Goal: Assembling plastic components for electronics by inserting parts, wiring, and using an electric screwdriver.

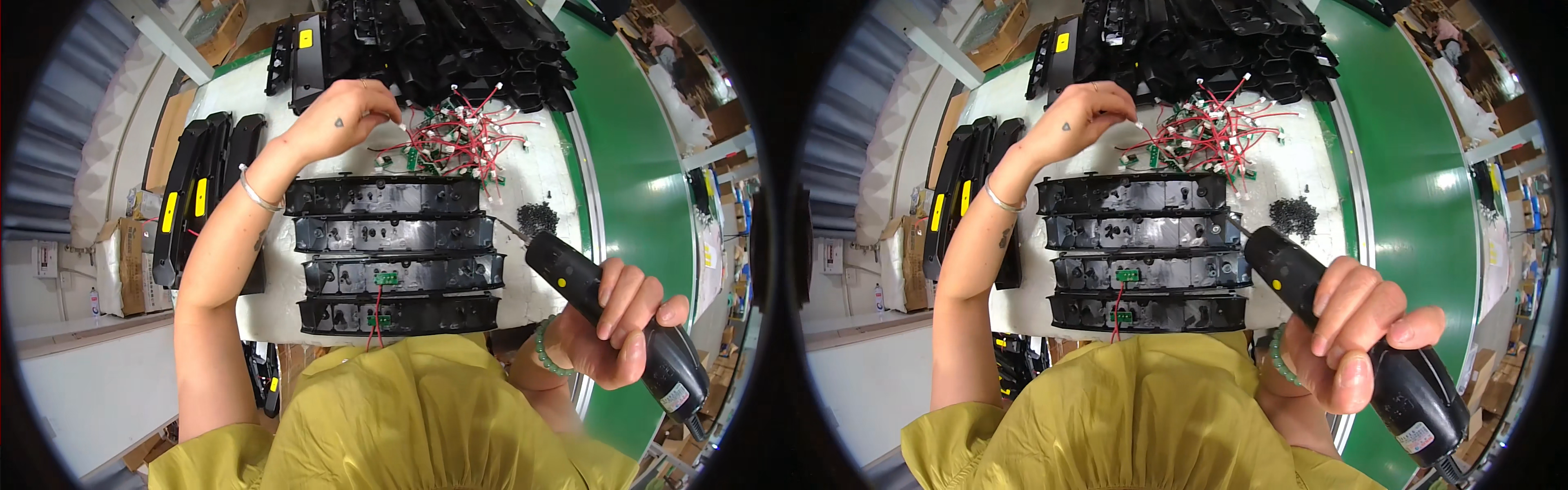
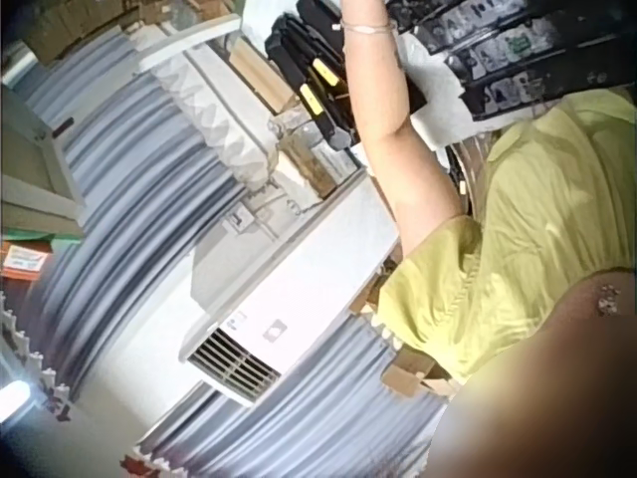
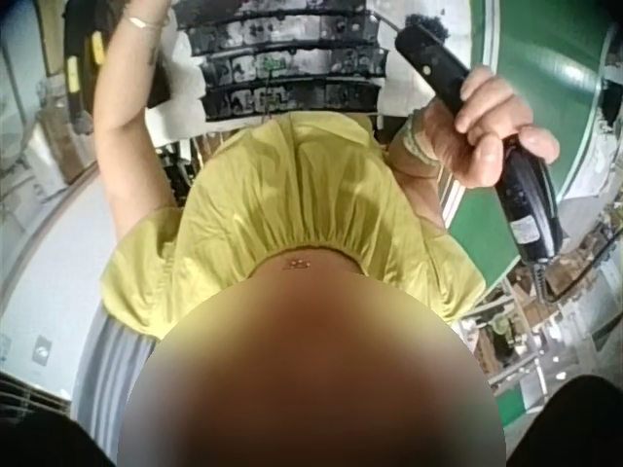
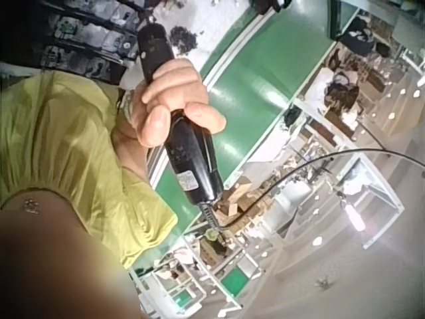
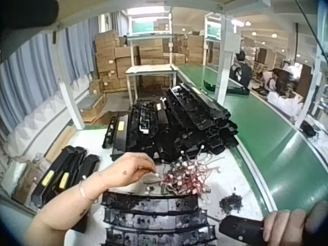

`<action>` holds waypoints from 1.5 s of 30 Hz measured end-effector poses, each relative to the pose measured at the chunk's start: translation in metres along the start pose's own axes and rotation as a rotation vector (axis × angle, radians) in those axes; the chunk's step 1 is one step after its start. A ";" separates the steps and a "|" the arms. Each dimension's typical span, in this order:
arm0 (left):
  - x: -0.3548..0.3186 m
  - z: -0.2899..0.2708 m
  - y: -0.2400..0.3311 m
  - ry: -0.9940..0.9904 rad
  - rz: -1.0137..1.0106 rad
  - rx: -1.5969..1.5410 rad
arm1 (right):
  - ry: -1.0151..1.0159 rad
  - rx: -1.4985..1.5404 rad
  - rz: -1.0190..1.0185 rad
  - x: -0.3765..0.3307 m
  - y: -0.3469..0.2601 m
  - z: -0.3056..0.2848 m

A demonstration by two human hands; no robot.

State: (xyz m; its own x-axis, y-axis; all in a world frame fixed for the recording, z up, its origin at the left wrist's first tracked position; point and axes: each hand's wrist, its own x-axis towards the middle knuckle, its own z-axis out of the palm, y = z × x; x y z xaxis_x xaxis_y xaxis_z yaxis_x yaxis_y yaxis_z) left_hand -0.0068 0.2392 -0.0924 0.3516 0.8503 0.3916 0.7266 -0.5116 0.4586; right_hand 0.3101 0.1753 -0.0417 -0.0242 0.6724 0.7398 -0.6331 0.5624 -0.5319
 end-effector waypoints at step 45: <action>-0.121 -0.023 0.117 -0.222 -0.862 -1.226 | -0.133 0.080 0.205 -0.019 0.021 0.033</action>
State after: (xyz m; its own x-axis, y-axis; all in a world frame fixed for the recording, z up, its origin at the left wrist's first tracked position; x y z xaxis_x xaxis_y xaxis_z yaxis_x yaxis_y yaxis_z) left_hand 0.0216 0.0734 -0.0681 0.2488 0.8779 -0.4092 -0.1360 0.4500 0.8826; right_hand 0.2716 0.1579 -0.0534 -0.2567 0.6962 0.6703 -0.6638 0.3771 -0.6459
